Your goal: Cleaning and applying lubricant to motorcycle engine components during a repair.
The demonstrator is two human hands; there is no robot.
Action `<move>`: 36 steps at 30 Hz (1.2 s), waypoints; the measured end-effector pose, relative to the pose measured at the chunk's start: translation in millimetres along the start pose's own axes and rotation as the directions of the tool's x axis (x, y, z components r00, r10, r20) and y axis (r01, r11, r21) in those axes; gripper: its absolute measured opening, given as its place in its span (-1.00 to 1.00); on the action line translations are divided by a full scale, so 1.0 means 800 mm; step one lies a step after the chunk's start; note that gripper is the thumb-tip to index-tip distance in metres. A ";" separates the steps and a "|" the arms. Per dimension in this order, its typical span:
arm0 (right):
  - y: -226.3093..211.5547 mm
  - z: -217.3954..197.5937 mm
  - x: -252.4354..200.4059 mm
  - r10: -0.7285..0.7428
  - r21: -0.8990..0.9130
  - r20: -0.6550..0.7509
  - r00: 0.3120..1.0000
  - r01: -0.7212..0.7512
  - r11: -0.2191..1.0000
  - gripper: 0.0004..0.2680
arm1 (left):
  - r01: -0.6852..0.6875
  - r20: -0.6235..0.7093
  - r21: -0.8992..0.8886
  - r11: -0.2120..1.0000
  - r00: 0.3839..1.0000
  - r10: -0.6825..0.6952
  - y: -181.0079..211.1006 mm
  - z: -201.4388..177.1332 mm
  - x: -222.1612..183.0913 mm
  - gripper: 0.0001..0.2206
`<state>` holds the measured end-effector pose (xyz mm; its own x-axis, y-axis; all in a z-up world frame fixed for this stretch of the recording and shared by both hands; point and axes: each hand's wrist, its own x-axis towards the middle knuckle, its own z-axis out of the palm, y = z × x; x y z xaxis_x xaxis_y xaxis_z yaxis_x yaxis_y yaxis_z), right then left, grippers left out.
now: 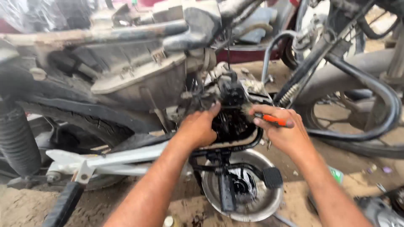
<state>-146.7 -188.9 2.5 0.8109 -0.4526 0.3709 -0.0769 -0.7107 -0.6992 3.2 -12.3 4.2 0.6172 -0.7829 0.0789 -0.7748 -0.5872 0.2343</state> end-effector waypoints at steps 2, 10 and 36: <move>-0.022 0.006 0.004 -0.296 0.076 -0.068 0.953 0.301 0.951 -0.81 | 0.067 0.010 -0.164 0.984 0.998 -0.066 0.001 -0.006 -0.006 -0.20; -0.023 0.021 0.019 -0.084 0.047 -0.012 0.996 0.085 0.995 -0.80 | 0.112 0.038 -0.137 0.984 0.993 -0.108 0.003 -0.021 -0.005 -0.24; -0.020 0.083 0.015 -0.140 0.372 -0.361 0.922 0.280 0.885 -0.86 | 0.020 -0.031 -0.443 0.896 0.999 -0.038 -0.024 -0.011 0.002 -0.19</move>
<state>-97.1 -147.5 -22.4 0.5495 -0.5121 0.6602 0.3750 -0.5550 -0.7425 20.2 -0.3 8.1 0.6498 -0.7536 0.0998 -0.6211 -0.4506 0.6412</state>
